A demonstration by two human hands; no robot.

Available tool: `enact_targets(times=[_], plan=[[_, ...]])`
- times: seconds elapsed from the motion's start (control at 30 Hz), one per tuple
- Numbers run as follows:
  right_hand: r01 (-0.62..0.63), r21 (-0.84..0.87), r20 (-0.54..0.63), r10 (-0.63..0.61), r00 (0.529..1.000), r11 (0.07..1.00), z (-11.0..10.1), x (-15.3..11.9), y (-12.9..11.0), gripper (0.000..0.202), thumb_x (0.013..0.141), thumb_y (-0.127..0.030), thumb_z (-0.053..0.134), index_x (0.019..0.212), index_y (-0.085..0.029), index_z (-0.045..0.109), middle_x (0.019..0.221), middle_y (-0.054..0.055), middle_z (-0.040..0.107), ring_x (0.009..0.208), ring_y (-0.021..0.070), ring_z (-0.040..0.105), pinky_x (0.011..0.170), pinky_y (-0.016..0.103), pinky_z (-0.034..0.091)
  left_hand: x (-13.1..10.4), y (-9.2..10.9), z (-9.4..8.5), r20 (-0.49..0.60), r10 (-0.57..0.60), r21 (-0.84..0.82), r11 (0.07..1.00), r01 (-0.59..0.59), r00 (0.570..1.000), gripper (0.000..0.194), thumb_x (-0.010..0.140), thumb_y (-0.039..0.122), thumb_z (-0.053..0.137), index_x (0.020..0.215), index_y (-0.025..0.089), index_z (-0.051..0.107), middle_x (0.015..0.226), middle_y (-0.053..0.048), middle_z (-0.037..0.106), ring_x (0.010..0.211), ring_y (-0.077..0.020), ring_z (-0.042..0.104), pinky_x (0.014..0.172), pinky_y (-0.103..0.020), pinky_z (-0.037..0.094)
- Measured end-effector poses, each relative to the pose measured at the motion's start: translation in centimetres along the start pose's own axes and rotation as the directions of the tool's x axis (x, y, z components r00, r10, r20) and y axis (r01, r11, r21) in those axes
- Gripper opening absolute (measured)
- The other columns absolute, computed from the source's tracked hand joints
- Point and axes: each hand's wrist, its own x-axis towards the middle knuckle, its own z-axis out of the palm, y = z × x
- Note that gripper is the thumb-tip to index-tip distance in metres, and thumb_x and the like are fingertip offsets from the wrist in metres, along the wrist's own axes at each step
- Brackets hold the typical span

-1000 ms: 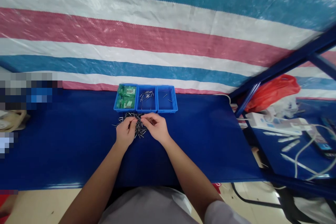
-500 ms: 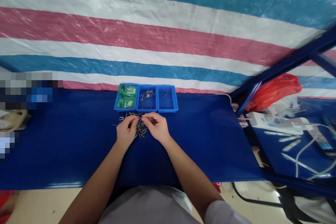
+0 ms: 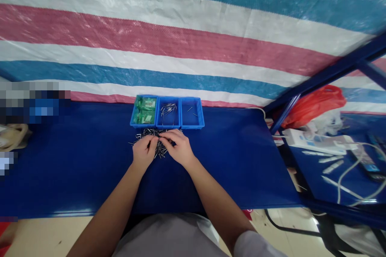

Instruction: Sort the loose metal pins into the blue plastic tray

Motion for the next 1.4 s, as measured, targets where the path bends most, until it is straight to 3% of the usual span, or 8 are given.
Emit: enact_targets(times=[0.13, 0.27, 0.43, 0.57, 0.83, 0.93, 1.17, 1.4], plan=[[-0.012, -0.036, -0.036, 0.011, 0.999, 0.999, -0.1, 0.1, -0.2, 0.017, 0.09, -0.024, 0.064, 0.103, -0.026, 0.076, 0.1, 0.008, 0.068, 0.091, 0.019, 0.066, 0.073, 0.032, 0.059, 0.0, 0.1, -0.1, -0.003, 0.025, -0.089, 0.996, -0.025, 1.0, 0.019, 0.093, 0.029, 0.055, 0.101, 0.021, 0.071, 0.092, -0.004, 0.076, 0.082, -0.0144, 0.071, 0.076, -0.025, 0.055], [-0.065, 0.018, -0.065, 0.066, 0.996, 0.998, -0.1, 0.2, -0.5, 0.016, 0.091, -0.026, 0.063, 0.098, -0.024, 0.076, 0.096, 0.007, 0.07, 0.084, 0.0176, 0.068, 0.074, 0.032, 0.059, 0.0, 0.2, 0.1, -0.001, 0.043, -0.119, 0.992, -0.043, 0.999, 0.021, 0.089, 0.028, 0.061, 0.107, 0.023, 0.071, 0.091, -0.003, 0.076, 0.076, -0.0132, 0.071, 0.073, -0.025, 0.056], [-0.259, 0.251, -0.06, 0.282, 0.958, 0.933, 0.5, 0.0, -0.3, 0.012, 0.085, -0.032, 0.07, 0.09, -0.022, 0.074, 0.088, 0.006, 0.076, 0.075, 0.0181, 0.07, 0.072, 0.033, 0.059, -0.1, 0.3, 0.5, 0.016, 0.004, -0.111, 0.994, -0.002, 1.0, 0.025, 0.087, 0.025, 0.064, 0.112, 0.023, 0.069, 0.074, 0.001, 0.072, 0.06, -0.0098, 0.066, 0.069, -0.023, 0.054], [-0.355, 0.413, 0.013, 0.384, 0.923, 0.839, 0.7, -0.1, -0.1, 0.019, 0.079, -0.037, 0.075, 0.089, -0.021, 0.072, 0.083, 0.005, 0.075, 0.075, 0.0181, 0.071, 0.073, 0.032, 0.059, -0.1, 0.2, 0.4, 0.011, -0.02, -0.077, 0.997, 0.021, 1.0, 0.018, 0.091, 0.027, 0.06, 0.104, 0.021, 0.071, 0.078, -0.002, 0.074, 0.067, -0.0119, 0.069, 0.072, -0.023, 0.056], [-0.301, 0.2, 0.029, 0.302, 0.953, 0.932, -0.3, 0.3, -0.6, 0.018, 0.086, -0.037, 0.069, 0.083, -0.02, 0.073, 0.079, 0.004, 0.074, 0.07, 0.0166, 0.067, 0.068, 0.029, 0.055, -0.2, 0.1, 0.2, 0.022, -0.036, -0.05, 0.998, 0.037, 0.999, 0.019, 0.093, 0.03, 0.055, 0.102, 0.02, 0.069, 0.093, -0.004, 0.076, 0.08, -0.0147, 0.073, 0.077, -0.025, 0.057], [-0.264, 0.178, 0.077, 0.254, 0.964, 0.948, -0.5, 0.4, -0.7, 0.029, 0.091, -0.041, 0.061, 0.073, -0.02, 0.071, 0.074, 0.004, 0.072, 0.07, 0.017, 0.067, 0.071, 0.03, 0.055, -0.1, 0.2, 0.0, 0.039, -0.039, -0.064, 0.997, 0.041, 0.998, 0.021, 0.094, 0.031, 0.053, 0.103, 0.02, 0.069, 0.094, -0.004, 0.076, 0.082, -0.0147, 0.073, 0.077, -0.025, 0.057], [-0.383, 0.229, 0.171, 0.35, 0.921, 0.895, -0.3, 0.2, -0.4, 0.048, 0.095, -0.051, 0.051, 0.063, -0.019, 0.067, 0.061, 0.003, 0.068, 0.057, 0.0149, 0.066, 0.061, 0.026, 0.054, -0.1, 0.1, 0.0, 0.072, -0.007, -0.065, 0.998, 0.011, 0.997, 0.021, 0.095, 0.031, 0.051, 0.1, 0.02, 0.068, 0.093, -0.004, 0.075, 0.082, -0.0143, 0.072, 0.077, -0.025, 0.055], [-0.257, 0.134, 0.068, 0.25, 0.966, 0.957, 0.1, 0.1, -0.3, 0.019, 0.086, -0.038, 0.069, 0.091, -0.021, 0.074, 0.085, 0.004, 0.075, 0.07, 0.0156, 0.067, 0.067, 0.027, 0.055, -0.2, -0.1, 0.1, 0.016, -0.025, 0.036, 0.999, 0.024, 1.0, 0.02, 0.095, 0.03, 0.05, 0.092, 0.018, 0.066, 0.08, -0.002, 0.072, 0.07, -0.0129, 0.068, 0.069, -0.023, 0.05]])
